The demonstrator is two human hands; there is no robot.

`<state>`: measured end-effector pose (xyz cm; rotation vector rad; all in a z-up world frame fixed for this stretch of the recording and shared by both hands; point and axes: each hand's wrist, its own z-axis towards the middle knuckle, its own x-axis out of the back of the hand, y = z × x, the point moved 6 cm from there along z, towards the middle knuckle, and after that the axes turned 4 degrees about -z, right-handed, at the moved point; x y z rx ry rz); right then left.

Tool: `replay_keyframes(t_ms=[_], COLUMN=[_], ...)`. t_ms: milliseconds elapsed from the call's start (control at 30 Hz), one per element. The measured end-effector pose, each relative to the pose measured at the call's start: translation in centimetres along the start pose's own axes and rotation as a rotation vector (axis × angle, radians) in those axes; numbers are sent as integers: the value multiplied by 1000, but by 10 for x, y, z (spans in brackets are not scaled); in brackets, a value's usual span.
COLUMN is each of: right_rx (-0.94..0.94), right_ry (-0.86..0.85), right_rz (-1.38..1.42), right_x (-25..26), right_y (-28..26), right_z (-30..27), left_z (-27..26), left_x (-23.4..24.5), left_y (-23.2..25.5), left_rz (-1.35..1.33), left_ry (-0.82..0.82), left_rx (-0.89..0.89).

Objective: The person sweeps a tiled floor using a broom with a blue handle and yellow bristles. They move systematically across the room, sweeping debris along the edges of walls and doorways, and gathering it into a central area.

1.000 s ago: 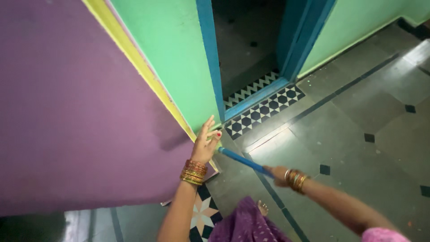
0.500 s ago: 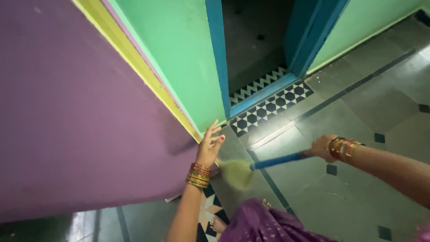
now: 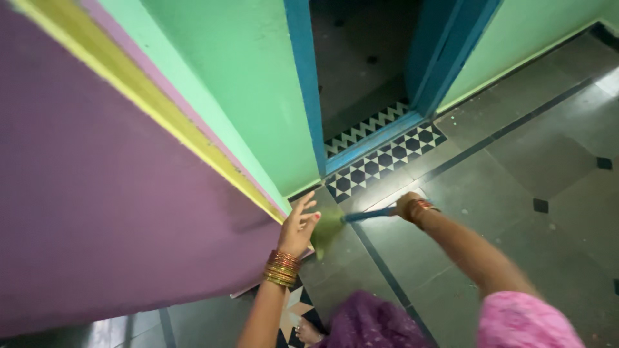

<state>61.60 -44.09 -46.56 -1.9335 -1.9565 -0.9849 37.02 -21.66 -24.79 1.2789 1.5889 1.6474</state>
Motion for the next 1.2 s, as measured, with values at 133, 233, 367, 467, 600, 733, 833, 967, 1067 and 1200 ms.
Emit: replay_keyframes(t_ms=[133, 233, 367, 467, 600, 733, 833, 967, 1067, 1200], right_rx=[-67, -136, -164, -117, -101, -107, -216, -398, -360, -245], right_ry=[-22, -87, -115, -147, -123, 77, 167, -24, -95, 60], right_rz=[105, 233, 643, 643, 850, 1123, 1321, 1515, 1512, 1302], right_x=[-6, -15, -16, -14, -37, -65, -79, -103, -110, -119], right_y=[-2, 7, 4, -20, -63, -95, -110, -126, -157, -184], right_z=[16, -8, -97, -125, -99, -65, -63, -72, -93, -137], left_z=[-4, -6, -7, 5, 24, 31, 34, 42, 48, 63], left_x=[0, 3, 10, 5, -18, -42, -49, -49, -51, -64], left_y=[-10, -17, -27, -31, -28, -10, -5, -10, -18, -37], left_rz=[1, 14, -22, -67, -23, 6, 36, 41, 16, -23], left_ry=[-2, 2, 8, 1, -37, -88, -96, -72, -54, -29], left_rx=[22, 38, 36, 7, 42, 18, 44, 59, 36, 9])
